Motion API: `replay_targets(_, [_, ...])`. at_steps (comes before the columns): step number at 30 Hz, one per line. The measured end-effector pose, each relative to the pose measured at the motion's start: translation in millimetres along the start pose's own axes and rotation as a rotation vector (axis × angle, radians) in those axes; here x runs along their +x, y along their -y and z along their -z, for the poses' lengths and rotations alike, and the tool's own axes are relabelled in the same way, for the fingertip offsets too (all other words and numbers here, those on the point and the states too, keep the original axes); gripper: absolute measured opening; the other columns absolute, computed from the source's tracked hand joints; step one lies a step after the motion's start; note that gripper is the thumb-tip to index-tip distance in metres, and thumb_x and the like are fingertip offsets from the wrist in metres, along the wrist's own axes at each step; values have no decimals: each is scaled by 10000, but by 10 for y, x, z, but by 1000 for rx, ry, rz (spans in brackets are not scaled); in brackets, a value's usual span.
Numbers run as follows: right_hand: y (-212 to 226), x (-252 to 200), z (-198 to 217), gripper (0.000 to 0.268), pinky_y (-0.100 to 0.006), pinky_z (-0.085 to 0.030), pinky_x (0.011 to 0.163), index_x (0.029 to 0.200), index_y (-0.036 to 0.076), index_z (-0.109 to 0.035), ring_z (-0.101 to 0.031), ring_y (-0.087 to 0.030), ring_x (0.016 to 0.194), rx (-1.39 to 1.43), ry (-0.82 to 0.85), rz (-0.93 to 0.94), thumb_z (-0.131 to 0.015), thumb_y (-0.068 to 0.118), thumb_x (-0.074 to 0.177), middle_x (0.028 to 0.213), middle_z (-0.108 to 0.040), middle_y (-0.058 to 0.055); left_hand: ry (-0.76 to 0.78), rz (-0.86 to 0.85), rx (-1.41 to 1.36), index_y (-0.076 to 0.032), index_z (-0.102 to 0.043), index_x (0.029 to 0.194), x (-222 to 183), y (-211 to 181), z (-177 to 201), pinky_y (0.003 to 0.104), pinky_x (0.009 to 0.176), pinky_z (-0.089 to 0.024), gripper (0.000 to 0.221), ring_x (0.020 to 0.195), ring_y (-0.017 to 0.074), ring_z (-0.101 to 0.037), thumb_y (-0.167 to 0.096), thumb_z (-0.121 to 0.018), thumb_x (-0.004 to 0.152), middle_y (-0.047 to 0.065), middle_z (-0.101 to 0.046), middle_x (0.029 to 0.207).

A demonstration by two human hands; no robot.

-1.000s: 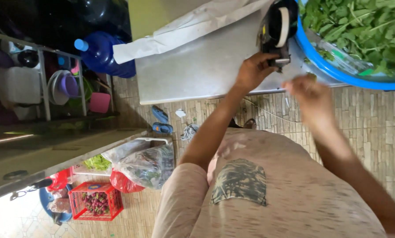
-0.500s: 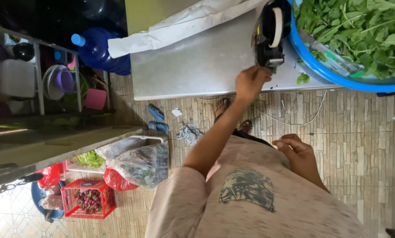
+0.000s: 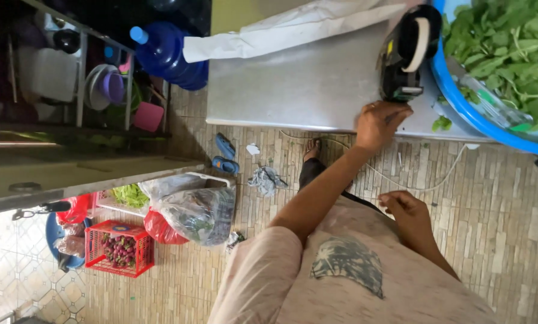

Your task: Wrapping bunches of leafy green vegetables in white paper and securing them with tape from a dispenser.

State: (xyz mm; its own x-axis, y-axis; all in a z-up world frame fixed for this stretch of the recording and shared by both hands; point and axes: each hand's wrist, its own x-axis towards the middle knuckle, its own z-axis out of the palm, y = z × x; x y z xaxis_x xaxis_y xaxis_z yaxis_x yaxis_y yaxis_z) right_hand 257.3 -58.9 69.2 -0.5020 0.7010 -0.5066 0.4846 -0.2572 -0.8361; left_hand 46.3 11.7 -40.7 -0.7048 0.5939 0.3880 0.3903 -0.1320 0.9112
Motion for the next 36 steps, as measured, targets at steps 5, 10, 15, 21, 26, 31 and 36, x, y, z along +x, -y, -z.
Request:
replay_targets(5, [-146,98,-57,102,-394,-588,687,1056,19,-757,-661,-197,738,85,-6,-79,-683,84,1026,839,-695,-166,-62,116,-317,-219,-817,1017,105,-315,465,332,939,-571,103,994,181,-750,-211,-820,915,0,-794,1005])
replay_targets(10, [183,506,-461,133,-426,-586,709,1054,-29,-770,-689,-243,735,-2,19,251,-713,83,1011,790,-706,-199,-41,125,-329,-125,-808,1030,589,-322,1387,400,950,-547,111,1021,257,-740,-116,-801,920,100,-787,1029])
replay_targets(15, [877,1225,-1190,359,-271,-591,790,1374,14,-650,-659,-163,793,-37,252,283,-615,79,1023,922,-714,-91,11,12,87,-138,-769,1005,1493,-123,2425,350,1078,-562,118,1039,211,-735,-61,-765,916,49,-785,1052])
replay_targets(21, [1324,2019,-1965,199,-303,-583,712,1137,-11,-633,-688,-198,719,58,228,192,-688,92,976,840,-725,-142,25,83,-22,-108,-593,1391,2505,349,2868,295,1091,-485,614,882,88,-756,-17,-857,844,4,-836,877])
replay_targets(26, [1610,2428,-2253,108,-293,-582,575,1029,9,-639,-680,-209,609,119,173,133,-711,56,964,803,-715,-141,133,-26,-69,-142,-630,1343,3011,521,3032,324,1042,-543,496,913,126,-793,-12,-823,905,24,-839,920])
replay_targets(31, [1730,2757,-2434,128,-289,-582,525,1018,22,-633,-688,-224,565,177,98,37,-719,45,926,777,-723,-147,177,-11,-138,-134,-675,1275,3393,652,3064,305,939,-596,430,893,134,-777,-31,-840,892,43,-836,929])
replay_targets(36, [1761,2940,-2516,165,-254,-552,476,1059,52,-643,-697,-208,557,289,95,-55,-744,59,929,773,-720,-128,245,196,-135,-109,-718,1173,3708,1203,2952,273,887,-560,342,868,116,-760,-94,-836,852,46,-845,893])
